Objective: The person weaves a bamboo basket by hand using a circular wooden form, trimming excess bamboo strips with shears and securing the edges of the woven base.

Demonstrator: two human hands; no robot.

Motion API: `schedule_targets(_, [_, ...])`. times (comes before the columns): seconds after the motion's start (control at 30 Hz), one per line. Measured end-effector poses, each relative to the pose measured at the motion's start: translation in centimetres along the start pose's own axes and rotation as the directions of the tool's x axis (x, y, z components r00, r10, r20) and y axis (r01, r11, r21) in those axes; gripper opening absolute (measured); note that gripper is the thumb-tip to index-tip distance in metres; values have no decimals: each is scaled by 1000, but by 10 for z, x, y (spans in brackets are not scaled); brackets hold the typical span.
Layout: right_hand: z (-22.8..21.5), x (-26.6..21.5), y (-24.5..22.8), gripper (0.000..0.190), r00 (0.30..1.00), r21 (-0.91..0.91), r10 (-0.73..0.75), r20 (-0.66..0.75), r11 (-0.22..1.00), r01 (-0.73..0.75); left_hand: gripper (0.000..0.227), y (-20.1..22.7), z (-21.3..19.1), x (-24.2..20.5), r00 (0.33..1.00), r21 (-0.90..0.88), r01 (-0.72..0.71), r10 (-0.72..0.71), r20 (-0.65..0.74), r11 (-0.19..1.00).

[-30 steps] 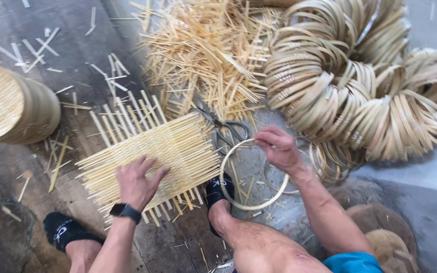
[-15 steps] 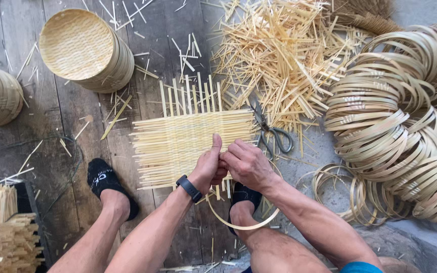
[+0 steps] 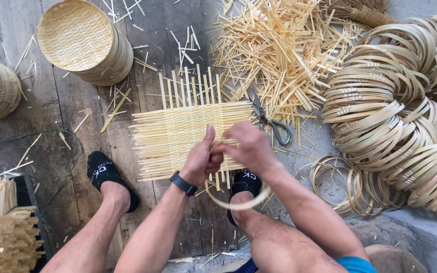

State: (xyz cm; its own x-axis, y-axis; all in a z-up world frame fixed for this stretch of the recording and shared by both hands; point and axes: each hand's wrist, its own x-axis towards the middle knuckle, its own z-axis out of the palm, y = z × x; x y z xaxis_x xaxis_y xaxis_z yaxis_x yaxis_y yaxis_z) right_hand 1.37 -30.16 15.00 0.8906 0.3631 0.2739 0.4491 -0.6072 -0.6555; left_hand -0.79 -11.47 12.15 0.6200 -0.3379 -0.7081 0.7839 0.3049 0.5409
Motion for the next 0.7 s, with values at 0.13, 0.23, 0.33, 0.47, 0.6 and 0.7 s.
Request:
schedule_targets(0.13, [-25, -9, 26, 40, 645, 810, 677, 355, 123, -574, 48, 12, -34, -12, 889, -395, -457, 413, -196, 797])
schedule_targets(0.23, [-9, -28, 25, 46, 688, 872, 581, 435, -82, -482, 35, 11, -36, -16, 915, -544, -401, 351, -198, 738])
schedule_targets(0.33, [0, -35, 34, 42, 726, 880, 500, 472, -216, -423, 36, 22, -52, -20, 949, -433, -315, 265, -173, 844])
schedule_targets(0.47, [1, -35, 38, 37, 728, 840, 436, 530, -151, -521, 33, 36, -54, -25, 980, -137, -188, 175, -100, 973])
schedule_targets(0.6, [7, -34, 40, 38, 750, 881, 472, 464, -158, -445, 42, 30, -43, -39, 981, -219, -166, 138, -135, 962])
schedule_targets(0.7, [10, -39, 42, 39, 786, 910, 465, 407, -135, -391, 42, 15, -41, -44, 972, -300, -235, 230, -53, 925])
